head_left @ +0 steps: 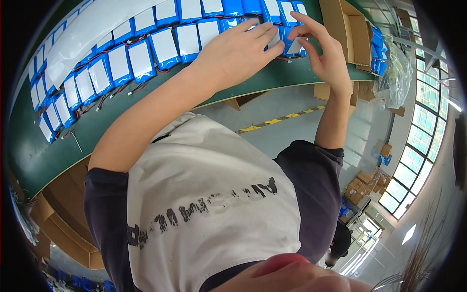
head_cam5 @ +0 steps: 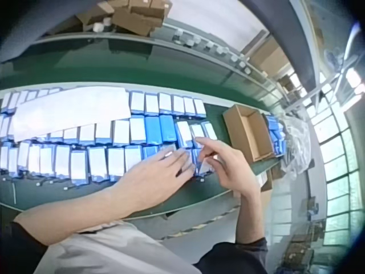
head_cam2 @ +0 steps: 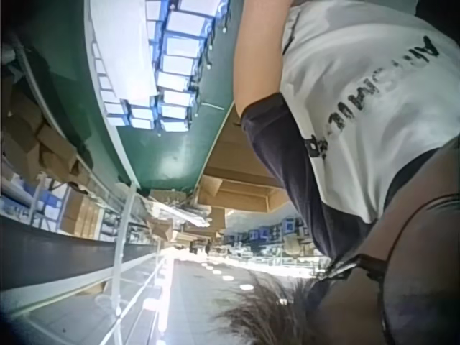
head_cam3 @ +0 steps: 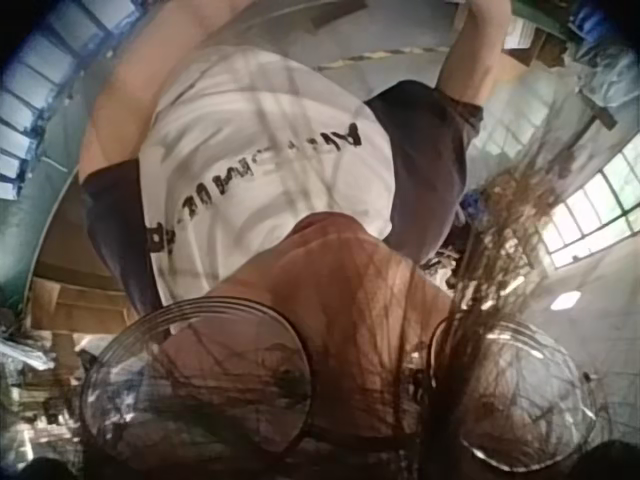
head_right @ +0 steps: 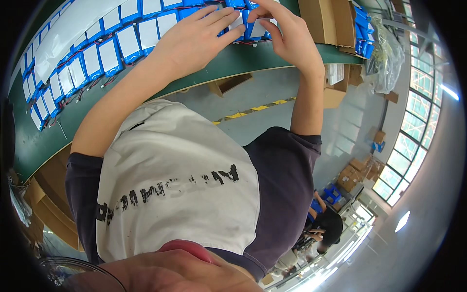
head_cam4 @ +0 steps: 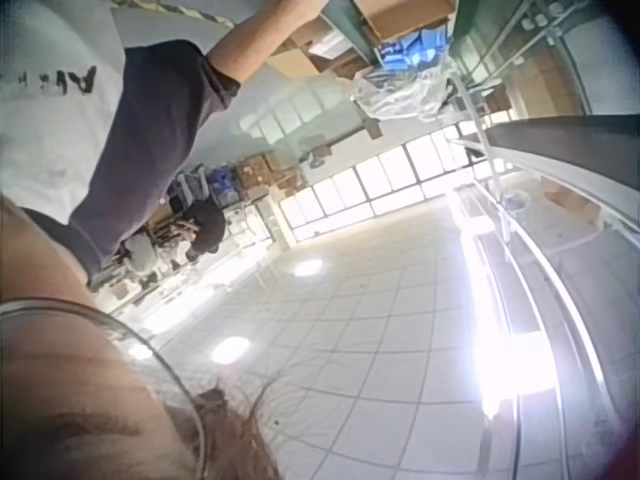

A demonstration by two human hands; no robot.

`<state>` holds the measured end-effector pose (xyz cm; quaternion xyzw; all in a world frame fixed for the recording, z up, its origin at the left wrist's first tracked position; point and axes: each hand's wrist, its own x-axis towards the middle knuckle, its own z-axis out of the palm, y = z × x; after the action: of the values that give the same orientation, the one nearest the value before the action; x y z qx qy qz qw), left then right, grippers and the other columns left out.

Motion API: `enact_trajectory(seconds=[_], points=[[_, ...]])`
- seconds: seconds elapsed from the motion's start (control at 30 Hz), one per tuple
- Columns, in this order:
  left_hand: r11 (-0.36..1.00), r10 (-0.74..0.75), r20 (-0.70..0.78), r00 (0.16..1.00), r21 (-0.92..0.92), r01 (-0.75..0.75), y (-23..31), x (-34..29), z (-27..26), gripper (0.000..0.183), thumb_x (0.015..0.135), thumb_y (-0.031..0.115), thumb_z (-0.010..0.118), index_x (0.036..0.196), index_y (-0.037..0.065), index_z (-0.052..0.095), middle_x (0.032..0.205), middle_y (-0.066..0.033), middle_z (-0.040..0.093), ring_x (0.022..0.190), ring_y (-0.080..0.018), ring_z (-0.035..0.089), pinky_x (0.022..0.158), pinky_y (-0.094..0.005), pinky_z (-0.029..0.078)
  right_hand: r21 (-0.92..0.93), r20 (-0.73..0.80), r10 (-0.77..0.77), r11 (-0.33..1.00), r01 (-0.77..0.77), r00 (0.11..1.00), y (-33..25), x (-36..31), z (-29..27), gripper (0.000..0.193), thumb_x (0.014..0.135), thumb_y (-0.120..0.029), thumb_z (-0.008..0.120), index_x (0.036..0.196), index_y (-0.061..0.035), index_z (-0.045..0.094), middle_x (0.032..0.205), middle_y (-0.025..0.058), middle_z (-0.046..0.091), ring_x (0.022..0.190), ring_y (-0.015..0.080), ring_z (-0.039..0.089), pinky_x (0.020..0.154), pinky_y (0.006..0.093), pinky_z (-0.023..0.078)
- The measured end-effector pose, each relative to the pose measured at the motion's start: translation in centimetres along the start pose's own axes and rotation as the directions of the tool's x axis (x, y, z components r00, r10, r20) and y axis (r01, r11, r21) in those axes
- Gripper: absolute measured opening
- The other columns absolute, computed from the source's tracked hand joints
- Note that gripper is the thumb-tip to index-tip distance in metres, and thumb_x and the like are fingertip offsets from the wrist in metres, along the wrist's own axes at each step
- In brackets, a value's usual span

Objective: The person applies white adhesive labels to a grid of blue rectangular battery packs arranged on a green workbench. They peel labels from a sheet and press them onto the packs one by one. After labeling, the person gathers the packs and places them into a cardboard box.

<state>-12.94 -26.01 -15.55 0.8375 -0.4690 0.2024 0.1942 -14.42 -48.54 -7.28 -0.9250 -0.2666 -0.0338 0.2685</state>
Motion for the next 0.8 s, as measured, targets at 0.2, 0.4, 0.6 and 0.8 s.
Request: enact_trajectory(seconds=[0.2,0.4,0.6,0.8], points=[[0.999,0.033,-0.022,0.999,0.012,-0.033,-0.1,0.0,0.5,0.042,0.093,0.014,0.064,0.133,0.023,0.064,0.130,-0.0054,0.062,0.127,-0.0232,0.056,0.117,-0.0420,0.037,0.014,-0.051,0.100,0.995,-0.100,0.994,0.5,0.2,1.4,0.055,0.089,0.014,0.061,0.139,-0.0080,0.061,0.100,0.0078,0.073,0.095,0.0212,0.071,0.094,0.0344,0.056],[0.998,-0.045,0.047,0.998,-0.042,0.047,0.2,-0.1,1.3,0.040,0.094,0.015,0.063,0.131,0.029,0.067,0.136,-0.0038,0.059,0.131,-0.0242,0.053,0.121,-0.0520,0.031,-0.152,-0.313,0.049,0.983,-0.101,0.948,1.4,-1.1,4.8,0.044,0.088,0.005,0.070,0.130,-0.0078,0.068,0.106,0.0091,0.076,0.105,0.0240,0.071,0.098,0.0368,0.053],[0.999,0.014,0.095,0.995,-0.044,-0.010,-0.4,0.1,0.0,0.046,0.091,0.017,0.065,0.135,0.029,0.064,0.138,-0.0050,0.061,0.136,-0.0236,0.052,0.122,-0.0483,0.029,-0.219,-0.527,0.058,0.955,-0.201,0.848,2.4,-0.3,6.3,0.027,0.087,-0.004,0.074,0.113,-0.0103,0.075,0.108,0.0072,0.075,0.109,0.0305,0.067,0.103,0.0404,0.046],[0.978,-0.208,-0.035,0.978,-0.018,0.207,-8.8,-5.1,-10.2,0.053,0.089,0.022,0.073,0.140,0.022,0.062,0.132,-0.0086,0.065,0.130,-0.0309,0.057,0.111,-0.0477,0.044,-0.093,-0.609,0.183,0.950,-0.299,0.771,4.1,-1.2,7.6,0.018,0.091,-0.003,0.072,0.108,-0.0048,0.075,0.107,0.0111,0.074,0.103,0.0270,0.069,0.094,0.0380,0.052]])
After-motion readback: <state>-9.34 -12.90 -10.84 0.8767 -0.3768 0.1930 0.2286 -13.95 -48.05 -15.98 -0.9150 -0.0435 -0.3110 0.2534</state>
